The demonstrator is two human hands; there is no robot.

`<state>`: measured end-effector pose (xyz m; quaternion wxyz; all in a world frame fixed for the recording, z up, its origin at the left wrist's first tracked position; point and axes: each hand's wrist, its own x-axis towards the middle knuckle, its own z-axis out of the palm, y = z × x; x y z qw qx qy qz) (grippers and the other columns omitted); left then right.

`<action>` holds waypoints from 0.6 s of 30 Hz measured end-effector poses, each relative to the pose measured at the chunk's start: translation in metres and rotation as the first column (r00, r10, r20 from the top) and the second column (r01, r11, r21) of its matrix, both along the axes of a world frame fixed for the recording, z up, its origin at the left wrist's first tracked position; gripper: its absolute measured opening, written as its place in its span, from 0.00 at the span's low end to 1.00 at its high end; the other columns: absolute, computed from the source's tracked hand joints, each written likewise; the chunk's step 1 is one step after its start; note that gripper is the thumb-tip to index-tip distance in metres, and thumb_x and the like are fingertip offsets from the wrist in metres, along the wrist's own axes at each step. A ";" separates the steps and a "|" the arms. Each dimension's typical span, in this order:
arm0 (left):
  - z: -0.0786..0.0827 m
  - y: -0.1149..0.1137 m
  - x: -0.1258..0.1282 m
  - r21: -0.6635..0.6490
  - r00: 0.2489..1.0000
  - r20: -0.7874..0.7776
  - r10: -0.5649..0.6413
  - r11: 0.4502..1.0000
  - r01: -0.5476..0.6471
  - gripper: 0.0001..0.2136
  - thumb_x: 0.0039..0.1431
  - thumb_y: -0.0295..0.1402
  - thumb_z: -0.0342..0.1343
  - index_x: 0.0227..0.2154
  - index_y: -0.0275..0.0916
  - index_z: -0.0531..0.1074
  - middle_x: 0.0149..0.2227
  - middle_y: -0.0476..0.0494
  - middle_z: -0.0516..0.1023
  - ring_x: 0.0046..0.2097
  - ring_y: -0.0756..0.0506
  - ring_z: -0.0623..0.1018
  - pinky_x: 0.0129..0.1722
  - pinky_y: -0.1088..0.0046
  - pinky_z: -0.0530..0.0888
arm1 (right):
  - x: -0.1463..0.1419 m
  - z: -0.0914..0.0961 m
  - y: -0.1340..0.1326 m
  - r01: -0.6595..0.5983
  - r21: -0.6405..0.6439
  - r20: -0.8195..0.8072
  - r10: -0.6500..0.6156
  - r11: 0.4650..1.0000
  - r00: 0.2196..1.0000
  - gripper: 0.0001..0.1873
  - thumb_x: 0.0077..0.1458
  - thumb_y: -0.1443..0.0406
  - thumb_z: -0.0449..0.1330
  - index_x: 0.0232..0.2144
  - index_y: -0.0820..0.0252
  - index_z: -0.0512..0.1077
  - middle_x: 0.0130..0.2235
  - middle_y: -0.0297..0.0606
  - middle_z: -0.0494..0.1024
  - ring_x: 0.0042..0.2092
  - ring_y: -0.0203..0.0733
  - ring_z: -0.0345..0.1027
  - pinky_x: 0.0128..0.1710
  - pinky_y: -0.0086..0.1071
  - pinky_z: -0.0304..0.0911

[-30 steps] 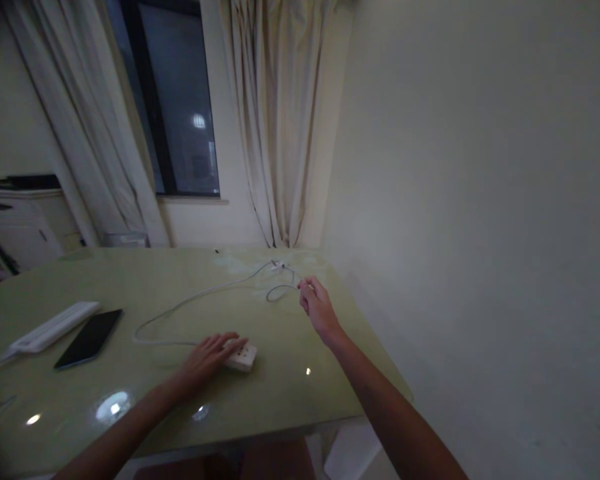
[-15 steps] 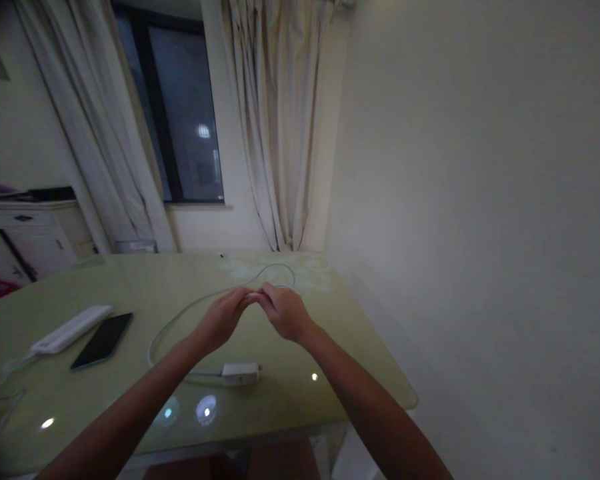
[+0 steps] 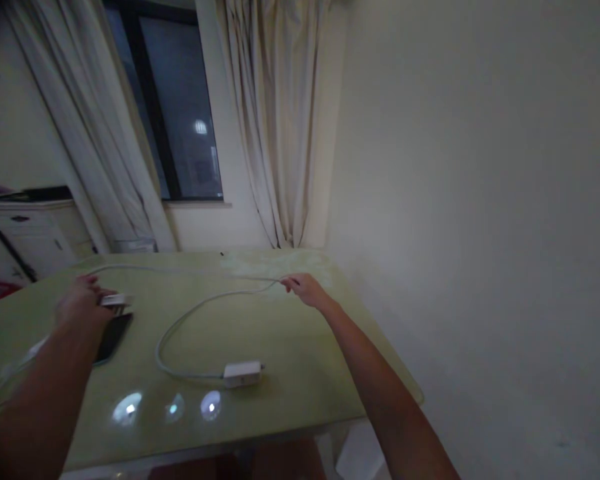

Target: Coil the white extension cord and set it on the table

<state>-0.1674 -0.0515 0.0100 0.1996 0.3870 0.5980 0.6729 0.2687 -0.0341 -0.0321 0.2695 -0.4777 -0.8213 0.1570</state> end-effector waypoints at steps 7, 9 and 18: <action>-0.027 -0.015 0.040 -0.090 0.935 -0.134 -0.327 0.944 0.317 0.21 0.55 0.54 0.56 0.35 0.39 0.71 0.23 0.54 0.66 0.24 0.50 0.68 0.23 0.75 0.66 | -0.040 0.002 -0.018 0.058 0.233 0.212 -0.109 0.971 0.971 0.26 0.70 0.50 0.52 0.31 0.59 0.78 0.30 0.37 0.79 0.32 0.36 0.67 0.31 0.30 0.43; -0.023 -0.016 0.076 -0.078 0.835 -0.286 -0.469 0.881 0.467 0.24 0.56 0.58 0.54 0.33 0.39 0.72 0.26 0.48 0.74 0.28 0.47 0.73 0.29 0.71 0.71 | -0.062 0.012 -0.024 0.024 0.297 0.192 -0.084 0.955 0.978 0.27 0.70 0.48 0.52 0.31 0.60 0.78 0.29 0.36 0.79 0.31 0.35 0.68 0.31 0.30 0.43; 0.005 -0.016 0.168 -0.181 0.544 -0.214 -0.811 0.581 0.794 0.22 0.64 0.55 0.50 0.38 0.39 0.71 0.22 0.56 0.59 0.20 0.53 0.59 0.18 0.80 0.58 | -0.093 0.043 -0.020 0.288 0.438 -0.161 -0.241 0.852 0.957 0.28 0.67 0.44 0.52 0.31 0.59 0.75 0.29 0.36 0.79 0.30 0.35 0.68 0.30 0.29 0.46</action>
